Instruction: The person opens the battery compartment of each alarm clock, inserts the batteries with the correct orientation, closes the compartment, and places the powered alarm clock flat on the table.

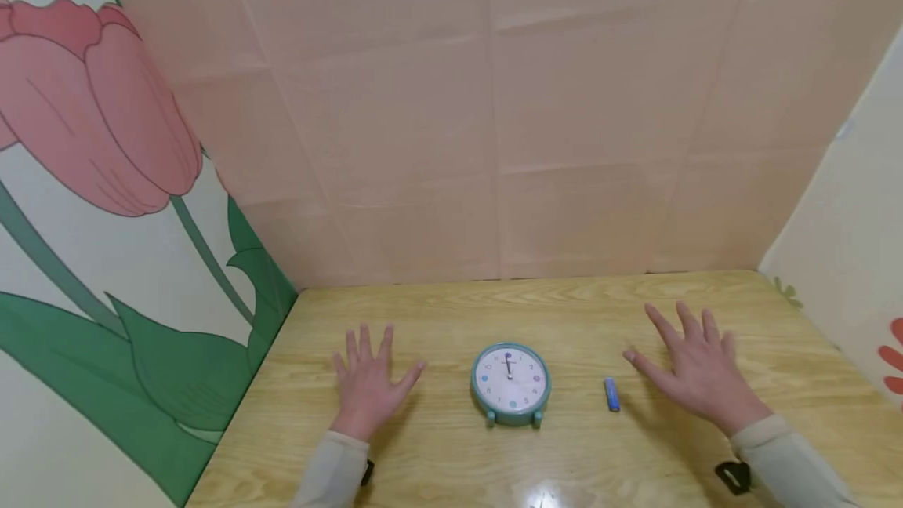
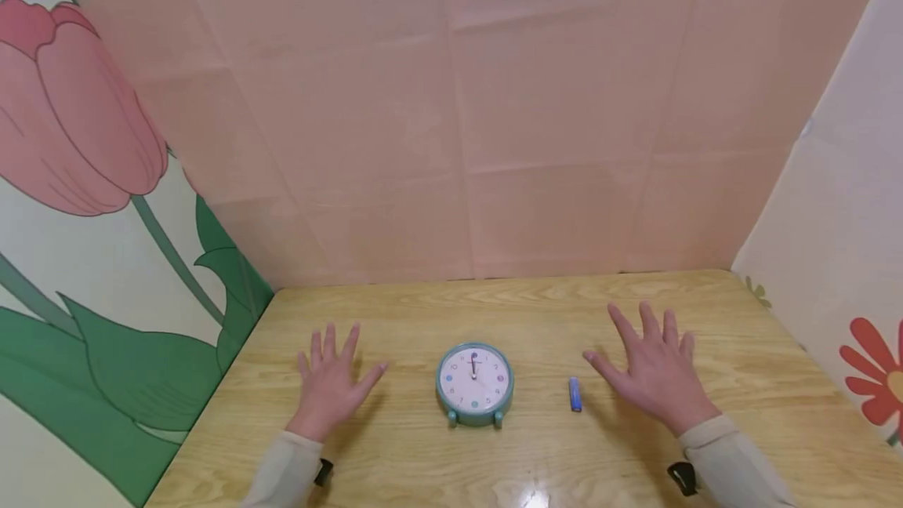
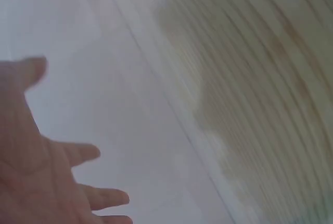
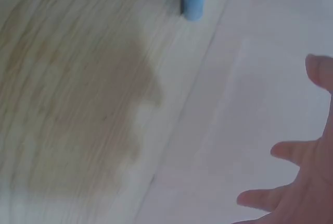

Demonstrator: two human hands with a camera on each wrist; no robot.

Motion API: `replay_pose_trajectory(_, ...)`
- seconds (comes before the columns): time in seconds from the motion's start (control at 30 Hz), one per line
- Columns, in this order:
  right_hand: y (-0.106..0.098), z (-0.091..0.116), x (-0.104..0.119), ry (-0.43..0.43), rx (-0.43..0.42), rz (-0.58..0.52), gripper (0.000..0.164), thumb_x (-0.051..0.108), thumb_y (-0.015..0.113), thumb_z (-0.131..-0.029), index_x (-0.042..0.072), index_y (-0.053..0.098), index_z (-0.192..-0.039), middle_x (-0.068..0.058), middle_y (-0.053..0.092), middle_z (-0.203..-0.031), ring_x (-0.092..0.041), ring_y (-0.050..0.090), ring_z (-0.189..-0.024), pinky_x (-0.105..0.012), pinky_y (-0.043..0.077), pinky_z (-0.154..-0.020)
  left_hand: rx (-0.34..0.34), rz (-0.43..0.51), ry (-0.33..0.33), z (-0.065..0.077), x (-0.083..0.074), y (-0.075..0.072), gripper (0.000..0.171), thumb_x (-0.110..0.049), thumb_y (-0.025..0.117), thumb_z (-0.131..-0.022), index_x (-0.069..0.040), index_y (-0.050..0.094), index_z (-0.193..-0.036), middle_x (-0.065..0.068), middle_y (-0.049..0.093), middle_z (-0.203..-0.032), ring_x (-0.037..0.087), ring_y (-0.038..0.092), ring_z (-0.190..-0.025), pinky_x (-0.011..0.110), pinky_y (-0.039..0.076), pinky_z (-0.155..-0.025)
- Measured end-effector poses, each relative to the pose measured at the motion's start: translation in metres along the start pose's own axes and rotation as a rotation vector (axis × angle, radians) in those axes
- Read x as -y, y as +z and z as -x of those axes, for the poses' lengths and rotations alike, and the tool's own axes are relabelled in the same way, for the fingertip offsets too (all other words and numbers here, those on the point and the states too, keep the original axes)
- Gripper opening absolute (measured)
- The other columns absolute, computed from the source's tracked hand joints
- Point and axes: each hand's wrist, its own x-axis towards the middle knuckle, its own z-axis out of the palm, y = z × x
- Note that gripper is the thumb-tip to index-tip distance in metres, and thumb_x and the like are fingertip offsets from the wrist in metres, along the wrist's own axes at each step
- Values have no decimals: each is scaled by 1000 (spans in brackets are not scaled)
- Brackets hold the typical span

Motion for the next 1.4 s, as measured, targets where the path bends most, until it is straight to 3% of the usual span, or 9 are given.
replay_pose_trajectory(0.17,-4,-4,15,-17,55,-76,81,51,54,-100,-1,27,-155,-45,35,-142,-66,34,-125,-76,29,-96,-30,140,29,0,-17,0,74,-43,63,-96,-3,37,-152,32,43,-145,50,40,-134,64,40,-103)
replay_pose_trajectory(0.3,-1,-8,34,-15,109,-134,70,49,48,-103,-7,43,-145,-38,53,-132,-53,57,-110,-66,46,-86,6,217,51,1,-38,-6,65,-30,67,-94,2,45,-146,23,66,-116,34,66,-98,45,56,-71)
replay_pose_trajectory(0.43,6,-12,56,-37,145,-210,60,47,47,-105,-6,60,-129,-26,65,-120,-29,68,-90,-50,56,-76,78,255,47,2,-60,-10,62,-30,69,-93,1,50,-142,10,71,-95,16,62,-70,32,48,-54)
replay_pose_trajectory(0.57,15,-16,81,-42,190,-267,54,47,46,-105,0,68,-119,-13,70,-112,-14,64,-83,-42,55,-73,174,300,37,1,-79,-8,61,-33,67,-93,2,51,-141,-1,61,-70,9,48,-51,28,38,-46)
replay_pose_trajectory(0.77,35,-19,108,14,261,-290,52,48,47,-104,4,71,-114,-9,71,-111,-17,64,-93,-44,54,-82,305,259,44,4,-97,2,75,-46,70,-90,5,49,-141,-4,59,-67,12,53,-56,31,45,-53)
replay_pose_trajectory(0.87,45,-17,115,39,283,-301,50,46,49,-104,2,71,-112,-7,71,-103,-16,63,-90,-42,53,-81,320,212,50,7,-103,8,83,-53,73,-86,6,51,-139,9,71,-89,22,66,-76,41,55,-68)
replay_pose_trajectory(1.0,57,-16,121,60,294,-325,51,45,51,-103,-2,70,-113,-6,69,-94,-16,61,-85,-42,53,-78,313,202,47,11,-107,12,91,-58,76,-80,6,51,-139,22,66,-124,37,66,-107,55,52,-88)
replay_pose_trajectory(1.17,66,-12,125,97,310,-333,60,47,52,-102,-8,66,-119,-9,69,-94,-20,62,-86,-46,53,-80,334,232,77,14,-109,16,90,-55,83,-74,2,53,-138,17,68,-121,33,67,-104,49,53,-85)
replay_pose_trajectory(1.4,72,-8,126,131,296,-370,56,48,54,-101,-4,68,-117,-4,62,-85,-16,55,-78,-38,49,-72,326,256,94,15,-113,21,92,-43,90,-69,3,51,-138,18,67,-121,33,66,-106,52,52,-89)
